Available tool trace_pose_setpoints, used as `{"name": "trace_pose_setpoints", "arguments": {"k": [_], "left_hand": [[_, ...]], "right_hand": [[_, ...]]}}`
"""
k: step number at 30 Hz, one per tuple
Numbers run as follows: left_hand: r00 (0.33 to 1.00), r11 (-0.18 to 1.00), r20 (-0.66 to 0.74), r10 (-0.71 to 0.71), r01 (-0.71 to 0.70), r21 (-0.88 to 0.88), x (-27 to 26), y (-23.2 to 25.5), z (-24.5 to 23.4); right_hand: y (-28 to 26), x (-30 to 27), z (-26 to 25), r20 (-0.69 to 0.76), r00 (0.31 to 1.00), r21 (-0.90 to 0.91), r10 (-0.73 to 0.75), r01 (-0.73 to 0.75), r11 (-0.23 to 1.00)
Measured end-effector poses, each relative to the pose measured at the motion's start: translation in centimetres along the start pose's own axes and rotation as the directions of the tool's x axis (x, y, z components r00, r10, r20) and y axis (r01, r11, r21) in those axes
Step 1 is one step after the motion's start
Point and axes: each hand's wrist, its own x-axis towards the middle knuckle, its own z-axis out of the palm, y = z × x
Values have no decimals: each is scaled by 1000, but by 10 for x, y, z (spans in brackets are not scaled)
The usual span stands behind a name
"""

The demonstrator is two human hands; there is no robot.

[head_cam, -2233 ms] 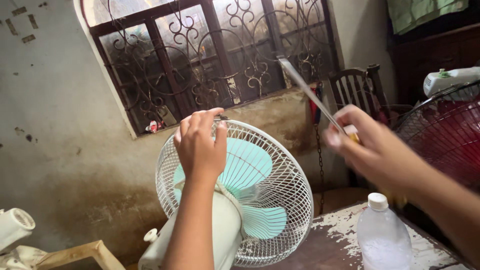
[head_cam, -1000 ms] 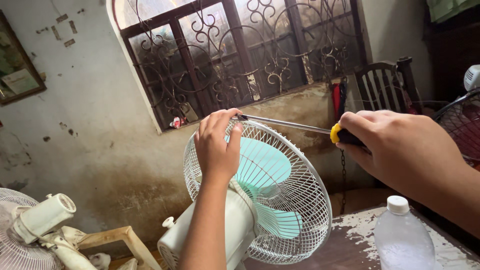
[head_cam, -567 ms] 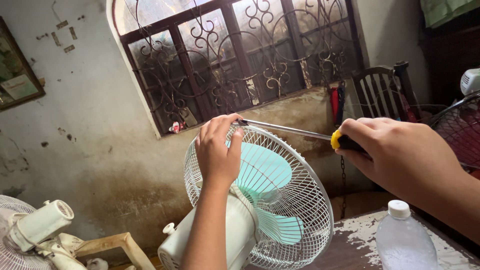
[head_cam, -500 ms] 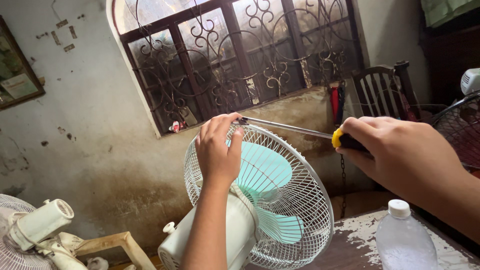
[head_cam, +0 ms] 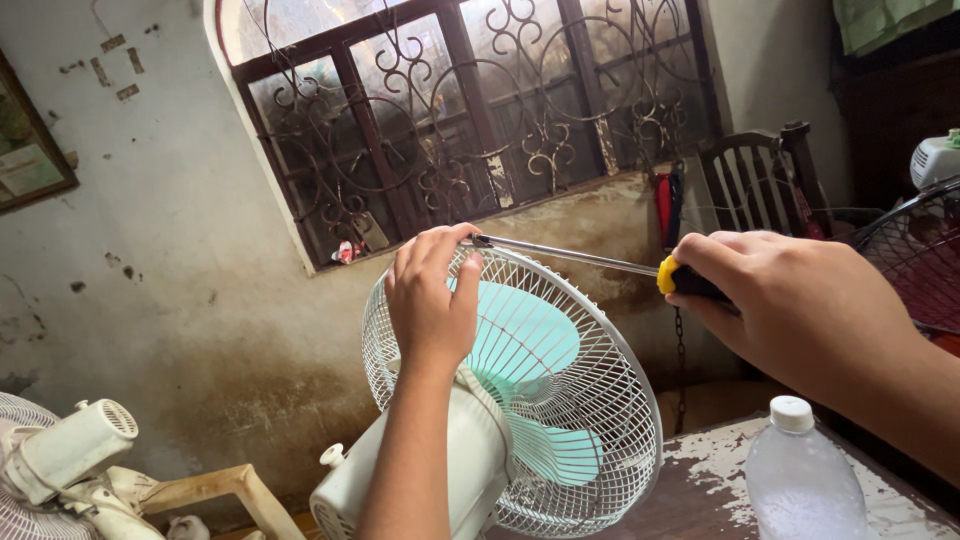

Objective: The person uses a screwdriver to tighten screws on the front grill of a table fan. After securing the grill, the person wipes the fan's motor housing, base, and power cord with a cloth.

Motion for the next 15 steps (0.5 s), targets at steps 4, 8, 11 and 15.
{"name": "trace_pose_setpoints", "arguments": {"k": [4, 8, 11, 15], "left_hand": [[1000, 1000, -5, -5, 5, 9, 0, -2, 2], [1000, 998, -26, 5, -4, 56, 0, -3, 6], [999, 996, -32, -2, 5, 92, -1, -2, 8], [999, 993, -36, 5, -1, 117, -3, -4, 11]], "right_hand": [[0, 1, 0, -10, 1000, 4, -23, 23, 1000], [-1, 3, -3, -181, 968, -72, -176, 165, 984], [-3, 14, -8, -49, 993, -250, -109, 93, 964], [0, 25, -30, -234, 946, -241, -225, 167, 956]]}}
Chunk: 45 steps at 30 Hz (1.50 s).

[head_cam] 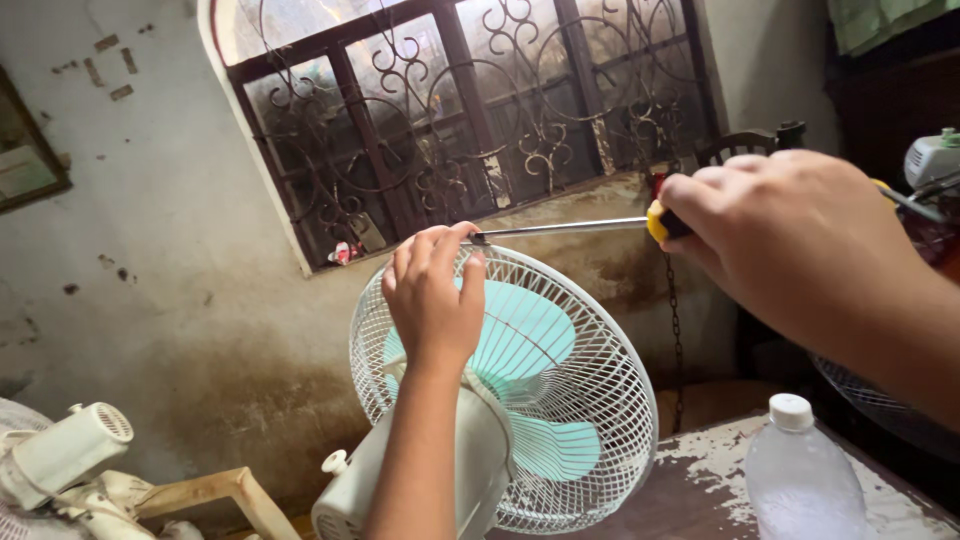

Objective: The person uses a screwdriver to tighten screws on the front grill of a table fan. After securing the grill, the person wipes the fan's motor housing, base, and power cord with a cloth.

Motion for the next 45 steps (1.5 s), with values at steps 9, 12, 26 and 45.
{"name": "trace_pose_setpoints", "arguments": {"k": [9, 12, 26, 45], "left_hand": [[1000, 999, -9, -13, 14, 45, 0, -5, 3], [999, 999, 20, -30, 29, 37, -1, -4, 2], [999, 999, -17, -39, 39, 0, 1, -5, -7], [998, 1000, -55, -3, 3, -12, -2, -1, -5]], "right_hand": [[12, 28, 13, 646, 759, 576, 75, -550, 605], [25, 29, 31, 755, 655, 609, -14, -694, 383], [-35, 9, 17, 297, 955, 97, 24, -55, 994], [-7, 59, 74, 858, 509, 405, -69, -586, 702]]}}
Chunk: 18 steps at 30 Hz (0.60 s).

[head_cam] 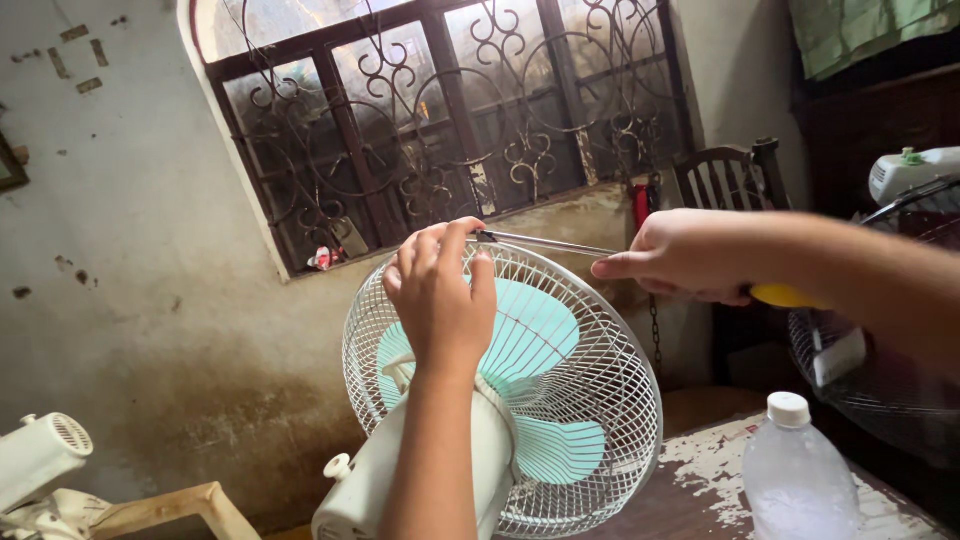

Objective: The person uses a screwdriver to tighten screws on the front grill of a table fan. After securing the grill, the person wipes the fan's motor housing, base, and power cord with a cloth.

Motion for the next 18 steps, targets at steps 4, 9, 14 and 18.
{"name": "trace_pose_setpoints", "arguments": {"k": [4, 9, 14, 18], "left_hand": [[1000, 1000, 23, -2, 3, -23, -1, 0, 3], [1000, 1000, 24, -6, 6, -4, -1, 0, 1], [1000, 998, 16, -9, 8, 59, 0, 2, 2], [999, 997, 10, -35, 34, 74, -2, 2, 4]], "right_hand": [[18, 13, -15, 292, 956, 345, -37, -69, 936], [6, 11, -12, -65, 989, -54, -129, 126, 991], [-12, -21, 19, -444, 802, -661, -399, 7, 751], [-21, -23, 29, -497, 727, -772, -474, -121, 624]]}}
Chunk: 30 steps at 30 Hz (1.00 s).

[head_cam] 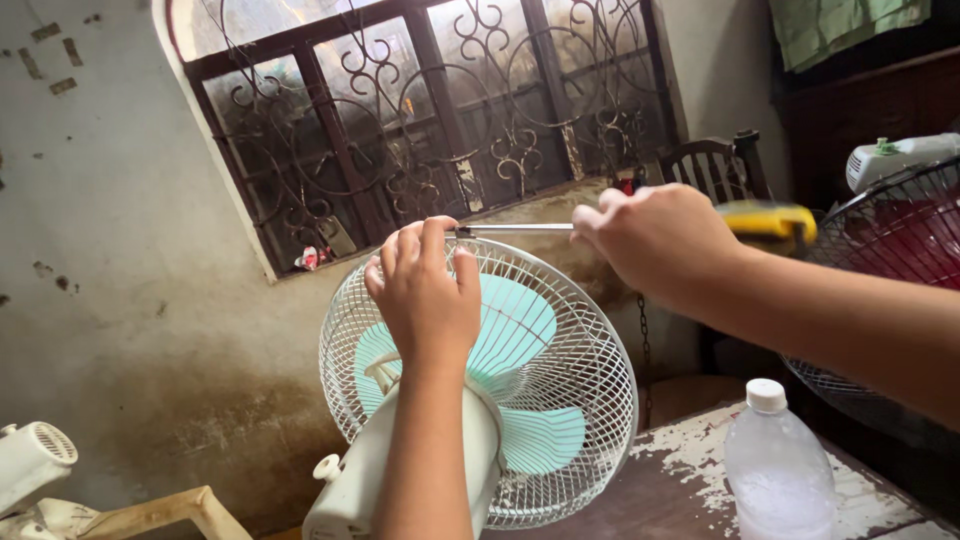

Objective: The person uses a screwdriver to tighten screws on the front grill of a table fan. After securing the grill, the person wipes the fan's motor housing, base, and power cord with a cloth.

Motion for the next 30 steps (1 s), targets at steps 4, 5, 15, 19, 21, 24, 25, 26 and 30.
{"name": "trace_pose_setpoints", "arguments": {"k": [4, 5, 15, 19, 21, 24, 25, 26, 30], "left_hand": [[1000, 998, -16, -15, 16, 63, 1, 2, 7], [999, 997, -15, -29, 30, 65, 1, 1, 8], [998, 997, -19, -54, 55, 45, 1, 2, 5], [999, 999, -21, -31, 31, 15, -1, 4, 6], [1000, 1000, -25, -15, 15, -1, 0, 3, 5], [999, 999, 1, -41, 41, -3, 0, 1, 2], [999, 999, 1, -42, 42, 3, 1, 2, 2], [999, 999, 0, -44, 44, 9, 1, 3, 2], [999, 999, -13, -36, 36, 19, 2, 4, 5]], "right_hand": [[5, 15, 0, -186, 982, -126, -2, -22, 992], [4, 16, -2, -219, 976, -122, 12, -40, 992], [11, 33, -3, 437, 899, 506, -41, -208, 837], [44, 59, -14, 832, 493, 537, -252, -607, 585], [46, 61, -16, 838, 410, 545, -360, -661, 516], [41, 56, -18, 819, 421, 571, -390, -663, 484], [37, 53, -17, 823, 455, 568, -340, -652, 502], [34, 49, -16, 823, 489, 563, -289, -642, 520], [39, 39, -2, 612, 757, 724, -229, -420, 547]]}}
